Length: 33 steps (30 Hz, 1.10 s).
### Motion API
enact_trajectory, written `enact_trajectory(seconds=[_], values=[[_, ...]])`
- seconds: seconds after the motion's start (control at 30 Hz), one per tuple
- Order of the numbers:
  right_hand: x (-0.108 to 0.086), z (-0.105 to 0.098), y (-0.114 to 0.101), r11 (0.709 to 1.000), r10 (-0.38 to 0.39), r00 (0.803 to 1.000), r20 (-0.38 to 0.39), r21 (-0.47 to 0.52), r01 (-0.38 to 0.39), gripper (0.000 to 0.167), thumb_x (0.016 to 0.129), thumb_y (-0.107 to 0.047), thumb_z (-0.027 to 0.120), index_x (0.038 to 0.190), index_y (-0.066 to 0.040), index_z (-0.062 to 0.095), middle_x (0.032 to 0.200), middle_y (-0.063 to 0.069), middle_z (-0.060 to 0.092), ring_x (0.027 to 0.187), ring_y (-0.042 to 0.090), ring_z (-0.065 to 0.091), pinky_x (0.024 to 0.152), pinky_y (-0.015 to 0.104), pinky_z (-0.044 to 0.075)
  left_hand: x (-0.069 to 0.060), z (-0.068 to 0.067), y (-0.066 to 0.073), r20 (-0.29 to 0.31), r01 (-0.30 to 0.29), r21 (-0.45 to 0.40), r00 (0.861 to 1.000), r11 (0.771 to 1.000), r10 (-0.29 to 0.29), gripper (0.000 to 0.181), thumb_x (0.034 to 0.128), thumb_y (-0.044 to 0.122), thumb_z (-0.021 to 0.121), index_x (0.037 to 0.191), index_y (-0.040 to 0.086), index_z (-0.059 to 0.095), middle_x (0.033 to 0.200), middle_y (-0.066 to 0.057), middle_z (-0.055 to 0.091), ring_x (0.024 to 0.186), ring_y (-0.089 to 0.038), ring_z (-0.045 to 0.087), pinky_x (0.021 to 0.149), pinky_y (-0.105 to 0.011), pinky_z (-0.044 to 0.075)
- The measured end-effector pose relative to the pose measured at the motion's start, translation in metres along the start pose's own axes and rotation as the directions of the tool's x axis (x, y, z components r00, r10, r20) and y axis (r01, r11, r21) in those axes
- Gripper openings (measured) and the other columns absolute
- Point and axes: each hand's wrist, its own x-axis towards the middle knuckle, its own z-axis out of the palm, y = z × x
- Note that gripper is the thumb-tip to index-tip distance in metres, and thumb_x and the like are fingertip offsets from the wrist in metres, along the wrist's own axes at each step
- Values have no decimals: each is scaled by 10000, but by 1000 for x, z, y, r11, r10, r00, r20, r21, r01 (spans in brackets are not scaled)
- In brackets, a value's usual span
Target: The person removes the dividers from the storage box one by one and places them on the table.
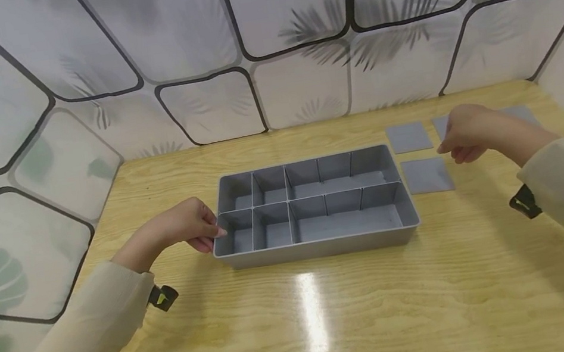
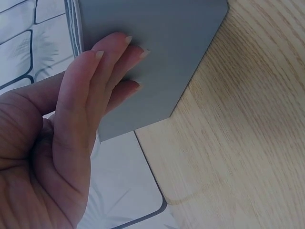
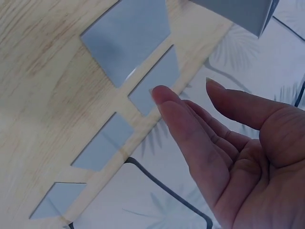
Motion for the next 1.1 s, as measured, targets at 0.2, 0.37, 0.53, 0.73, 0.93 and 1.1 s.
enact_trajectory(seconds=[0.2, 0.37, 0.53, 0.73, 0.93, 1.1], values=[[-5, 4, -13, 998, -19, 999, -29, -63, 17, 242, 909, -133, 592, 884, 108, 608, 721, 84, 623, 638, 161, 619, 603, 330, 578, 0, 1, 0, -5, -4, 3, 1000, 1000, 4, 139, 891, 55, 634, 852, -77, 656, 700, -122, 672, 575, -131, 651, 662, -322, 601], [-8, 6, -28, 991, -43, 998, -39, -127, 38, 216, 922, -137, 573, 827, 54, 609, 705, 78, 603, 617, 159, 600, 583, 323, 566, -1, 2, 1, -13, -9, 10, 1000, 1000, 9, 139, 889, 48, 631, 833, -76, 656, 682, -114, 664, 563, -127, 645, 657, -324, 601], [-9, 9, -43, 977, -77, 997, -20, -202, 71, 253, 921, -165, 576, 704, -37, 598, 624, 19, 561, 545, 118, 528, 540, 291, 517, -2, 2, 3, -20, 1, 5, 1000, 1000, -1, 136, 887, 40, 629, 846, -87, 655, 670, -102, 653, 557, -121, 636, 647, -314, 600], [-5, 14, -59, 948, -119, 992, -32, -302, 104, 210, 896, -142, 605, 745, -4, 651, 568, 7, 543, 516, 113, 490, 505, 273, 472, 1, 3, 2, -20, -10, 18, 1000, 1000, 10, 165, 882, 41, 629, 875, -122, 651, 657, -99, 647, 550, -124, 635, 659, -334, 602], [-6, 17, -79, 923, -175, 983, -60, -357, 142, 232, 866, -140, 643, 656, -41, 650, 523, -3, 533, 482, 113, 470, 478, 271, 435, 2, 3, 2, -21, -4, 23, 1000, 1000, 5, 167, 882, 46, 629, 858, -118, 652, 638, -86, 629, 543, -126, 628, 674, -351, 602], [-8, 19, -94, 890, -189, 981, -54, -431, 147, 320, 877, -167, 636, 567, -100, 592, 493, -31, 485, 458, 94, 408, 479, 264, 375, 2, 3, 1, -25, -15, 11, 1000, 1000, 15, 154, 876, 33, 630, 842, -114, 661, 624, -88, 633, 530, -125, 631, 634, -322, 601]])
